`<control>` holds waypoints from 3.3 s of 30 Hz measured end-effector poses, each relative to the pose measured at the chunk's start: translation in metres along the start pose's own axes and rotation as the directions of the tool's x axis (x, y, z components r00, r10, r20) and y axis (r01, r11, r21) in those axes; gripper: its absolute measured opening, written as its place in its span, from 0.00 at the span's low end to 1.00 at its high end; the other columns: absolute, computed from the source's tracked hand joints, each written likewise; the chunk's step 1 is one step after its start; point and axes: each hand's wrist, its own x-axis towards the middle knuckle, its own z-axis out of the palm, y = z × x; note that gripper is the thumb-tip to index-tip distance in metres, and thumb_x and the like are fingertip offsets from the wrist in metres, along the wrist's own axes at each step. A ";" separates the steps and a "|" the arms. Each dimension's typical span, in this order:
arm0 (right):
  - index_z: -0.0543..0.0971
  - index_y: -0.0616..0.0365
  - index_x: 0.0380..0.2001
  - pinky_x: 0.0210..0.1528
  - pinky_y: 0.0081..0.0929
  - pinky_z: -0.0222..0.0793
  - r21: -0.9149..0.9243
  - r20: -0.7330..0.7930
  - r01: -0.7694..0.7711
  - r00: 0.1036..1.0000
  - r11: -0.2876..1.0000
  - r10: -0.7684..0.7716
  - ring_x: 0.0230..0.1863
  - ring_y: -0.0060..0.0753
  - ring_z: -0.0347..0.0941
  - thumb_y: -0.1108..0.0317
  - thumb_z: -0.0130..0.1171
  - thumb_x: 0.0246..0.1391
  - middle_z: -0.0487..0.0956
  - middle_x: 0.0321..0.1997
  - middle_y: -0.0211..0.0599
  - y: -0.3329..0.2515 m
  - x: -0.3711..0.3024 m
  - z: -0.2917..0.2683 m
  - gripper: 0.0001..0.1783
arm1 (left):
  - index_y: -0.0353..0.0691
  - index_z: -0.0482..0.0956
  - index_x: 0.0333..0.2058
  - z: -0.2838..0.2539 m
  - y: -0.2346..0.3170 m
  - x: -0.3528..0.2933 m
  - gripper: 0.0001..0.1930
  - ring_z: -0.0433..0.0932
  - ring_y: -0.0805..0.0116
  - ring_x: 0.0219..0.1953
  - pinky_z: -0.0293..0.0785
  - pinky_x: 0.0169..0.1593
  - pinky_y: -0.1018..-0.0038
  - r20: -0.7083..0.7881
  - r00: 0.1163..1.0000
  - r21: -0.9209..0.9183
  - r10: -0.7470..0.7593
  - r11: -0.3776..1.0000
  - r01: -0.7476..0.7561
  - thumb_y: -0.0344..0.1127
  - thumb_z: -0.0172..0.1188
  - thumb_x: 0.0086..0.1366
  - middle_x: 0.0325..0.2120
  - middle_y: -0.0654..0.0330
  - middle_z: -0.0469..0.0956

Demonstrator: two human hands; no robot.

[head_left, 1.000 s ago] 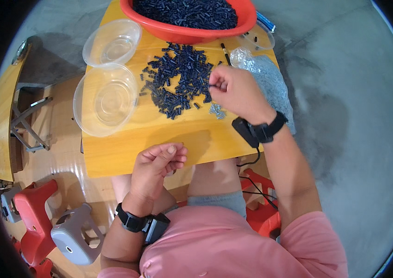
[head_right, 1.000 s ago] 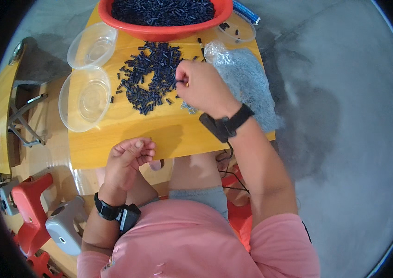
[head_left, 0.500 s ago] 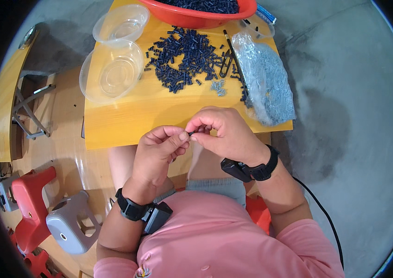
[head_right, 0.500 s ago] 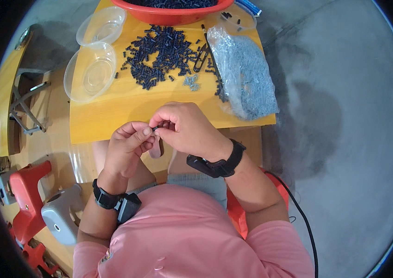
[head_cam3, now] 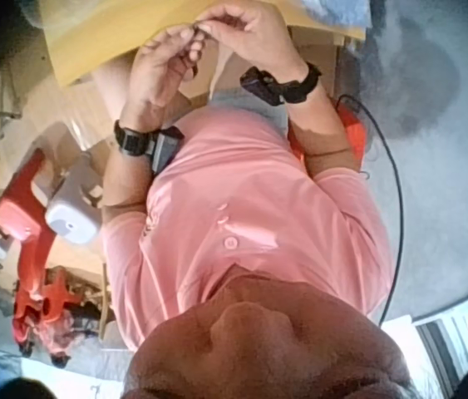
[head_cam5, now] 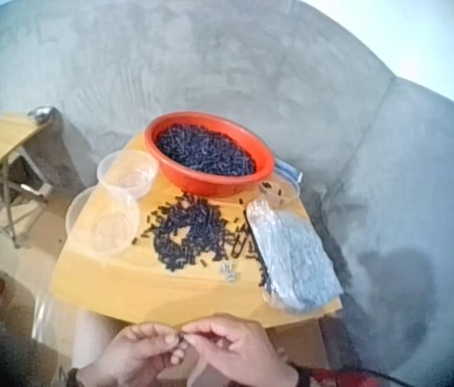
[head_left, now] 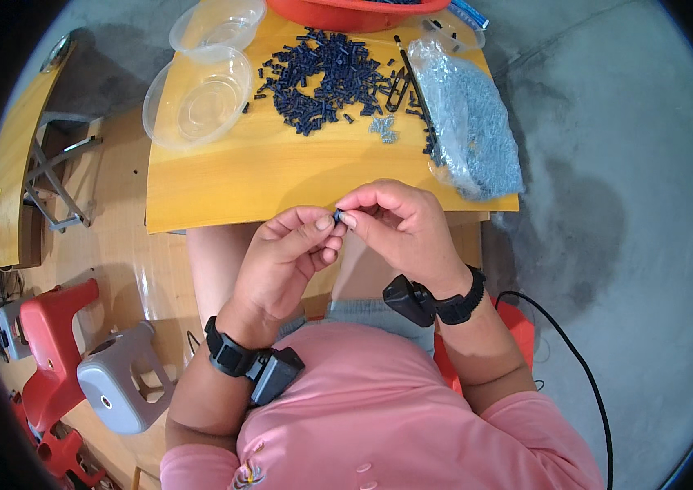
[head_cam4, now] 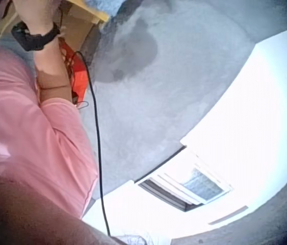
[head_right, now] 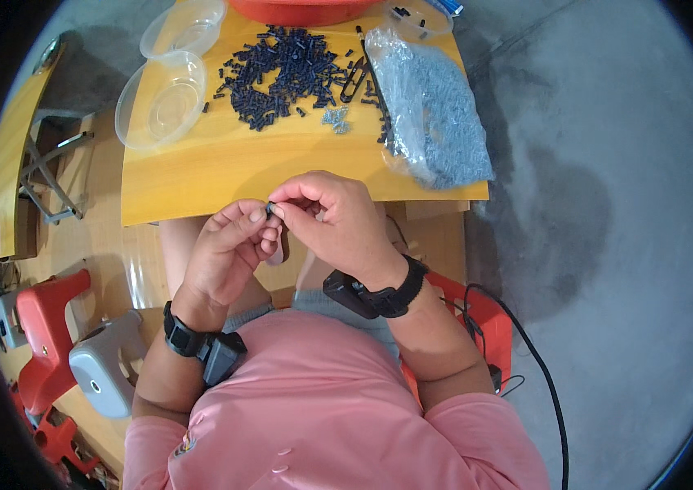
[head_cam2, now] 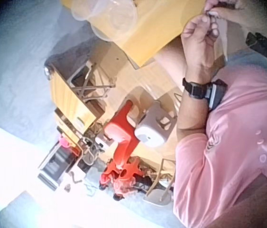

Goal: Assembling small blue plastic components by hand at a workbench.

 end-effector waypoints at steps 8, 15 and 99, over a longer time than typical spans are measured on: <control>0.81 0.60 0.33 0.28 0.17 0.69 -0.026 -0.065 0.053 0.996 0.998 -0.054 0.25 0.20 0.75 0.74 0.61 0.49 0.79 0.27 0.33 0.003 -0.011 0.006 0.06 | 0.36 0.77 0.38 0.003 -0.004 -0.006 0.09 0.76 0.77 0.29 0.72 0.35 0.80 0.007 1.000 -0.013 -0.015 1.000 0.015 0.35 0.56 0.65 0.30 0.62 0.79; 0.81 0.59 0.32 0.26 0.17 0.67 -0.168 -0.012 0.112 0.993 0.979 -0.115 0.23 0.19 0.73 0.75 0.61 0.47 0.79 0.27 0.32 -0.006 -0.018 0.002 0.06 | 0.35 0.77 0.39 0.000 -0.009 -0.011 0.10 0.76 0.75 0.29 0.72 0.36 0.78 0.023 0.999 0.012 -0.028 1.000 0.028 0.36 0.55 0.66 0.30 0.61 0.79; 0.79 0.64 0.35 0.41 0.37 0.68 -0.619 -0.078 0.085 0.982 0.781 -0.169 0.38 0.47 0.71 0.71 0.61 0.46 0.75 0.32 0.45 0.036 0.039 -0.031 0.12 | 0.38 0.77 0.40 -0.013 -0.005 0.001 0.09 0.76 0.77 0.34 0.72 0.40 0.81 -0.103 0.995 0.176 0.001 0.984 0.017 0.35 0.56 0.66 0.32 0.64 0.78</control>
